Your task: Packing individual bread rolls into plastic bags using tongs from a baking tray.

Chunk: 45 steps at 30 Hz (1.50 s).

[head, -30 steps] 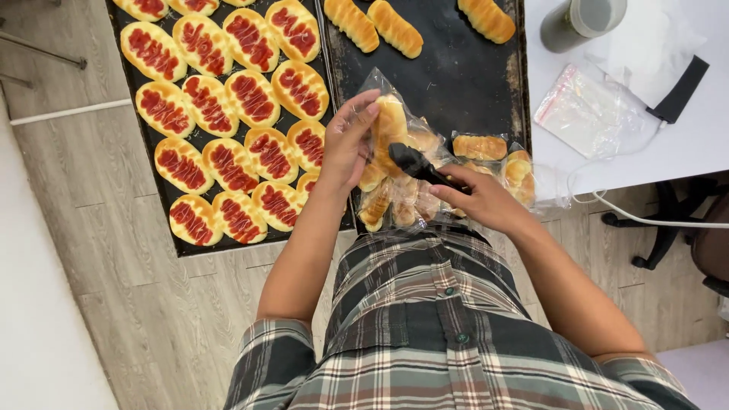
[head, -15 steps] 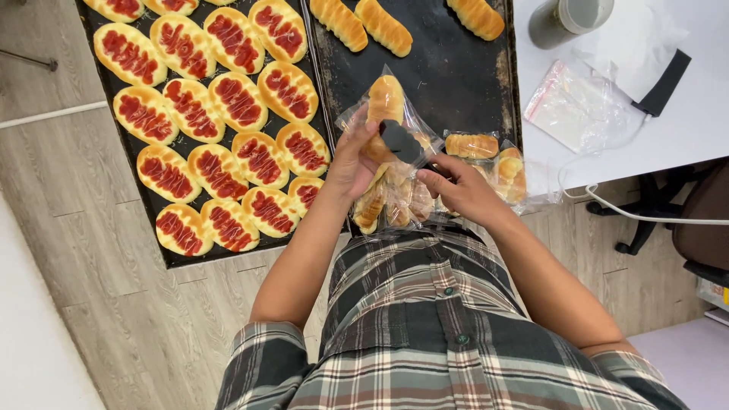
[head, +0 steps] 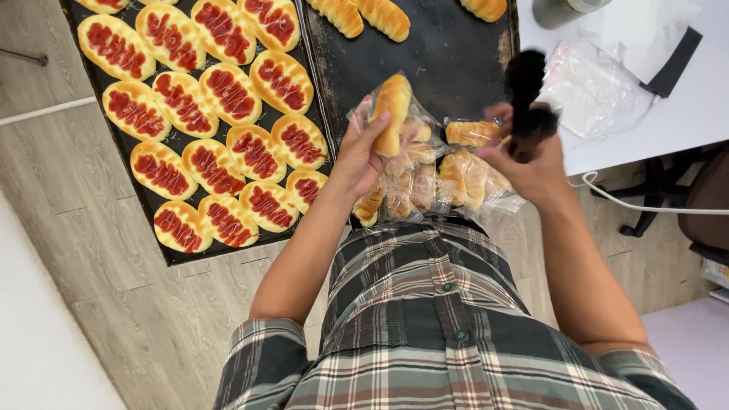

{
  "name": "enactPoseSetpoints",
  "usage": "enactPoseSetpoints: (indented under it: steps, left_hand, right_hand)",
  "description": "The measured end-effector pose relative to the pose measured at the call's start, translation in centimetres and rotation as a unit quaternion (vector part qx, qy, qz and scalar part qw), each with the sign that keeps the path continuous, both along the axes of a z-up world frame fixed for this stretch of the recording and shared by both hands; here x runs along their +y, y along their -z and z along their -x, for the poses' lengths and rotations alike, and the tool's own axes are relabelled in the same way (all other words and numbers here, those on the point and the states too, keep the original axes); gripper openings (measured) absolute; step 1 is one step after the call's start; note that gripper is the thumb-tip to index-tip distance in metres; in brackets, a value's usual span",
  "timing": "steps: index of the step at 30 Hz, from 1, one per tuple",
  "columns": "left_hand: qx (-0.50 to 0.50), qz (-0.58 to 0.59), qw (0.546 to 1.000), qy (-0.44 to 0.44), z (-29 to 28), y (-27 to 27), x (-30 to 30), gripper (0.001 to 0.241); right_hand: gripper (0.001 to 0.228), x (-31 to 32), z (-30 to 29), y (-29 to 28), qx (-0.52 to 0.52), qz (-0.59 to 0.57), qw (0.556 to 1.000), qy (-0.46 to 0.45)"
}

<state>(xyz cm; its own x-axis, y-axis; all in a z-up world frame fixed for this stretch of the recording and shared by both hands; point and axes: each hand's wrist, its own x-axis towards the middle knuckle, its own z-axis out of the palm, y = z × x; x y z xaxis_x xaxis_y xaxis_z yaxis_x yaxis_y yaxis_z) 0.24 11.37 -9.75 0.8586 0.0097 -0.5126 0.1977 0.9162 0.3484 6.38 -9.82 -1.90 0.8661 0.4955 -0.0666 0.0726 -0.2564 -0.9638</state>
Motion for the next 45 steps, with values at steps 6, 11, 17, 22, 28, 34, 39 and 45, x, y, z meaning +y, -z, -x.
enactPoseSetpoints:
  steps: [6, 11, 17, 22, 28, 34, 39, 45]
  left_hand:
    - [0.063, 0.047, 0.982, 0.172, 2.0, -1.6, -2.2, 0.093]
    - [-0.015, -0.305, 0.923, 0.235, 3.1, -5.7, 0.7, 0.081]
    - [-0.125, -0.688, 0.667, 0.257, 1.4, -6.5, 4.2, 0.066]
    - [-0.046, -0.633, 0.749, 0.189, -1.3, -4.6, 6.1, 0.017]
    - [-0.069, -0.571, 0.810, 0.111, -1.8, -4.8, 7.2, 0.016]
    - [0.014, -0.538, 0.827, 0.165, -1.2, -5.7, 8.0, 0.007]
    - [-0.064, -0.578, 0.789, 0.198, -0.4, -3.6, 7.3, 0.013]
    - [-0.175, -0.521, 0.828, 0.112, 0.4, -3.3, 7.3, 0.084]
  right_hand:
    - [0.021, 2.5, 1.0, 2.1, -0.183, 0.000, 0.977, -0.110]
    - [0.023, 2.9, 1.1, 2.2, -0.075, 0.014, 0.995, -0.058]
    - [0.030, 6.3, -1.6, 4.6, 0.055, 0.031, 0.996, -0.064]
    - [0.026, 9.3, -4.6, 4.6, 0.080, -0.015, 0.988, -0.134]
    - [0.029, 10.5, -5.4, 3.9, 0.030, -0.068, 0.977, -0.201]
    - [0.018, 11.2, -3.8, 5.3, 0.020, -0.040, 0.992, -0.115]
    - [0.013, 10.4, -3.1, 6.6, 0.022, 0.020, 0.991, -0.131]
    - [0.017, 10.2, -2.8, 4.0, 0.134, -0.130, 0.981, -0.046]
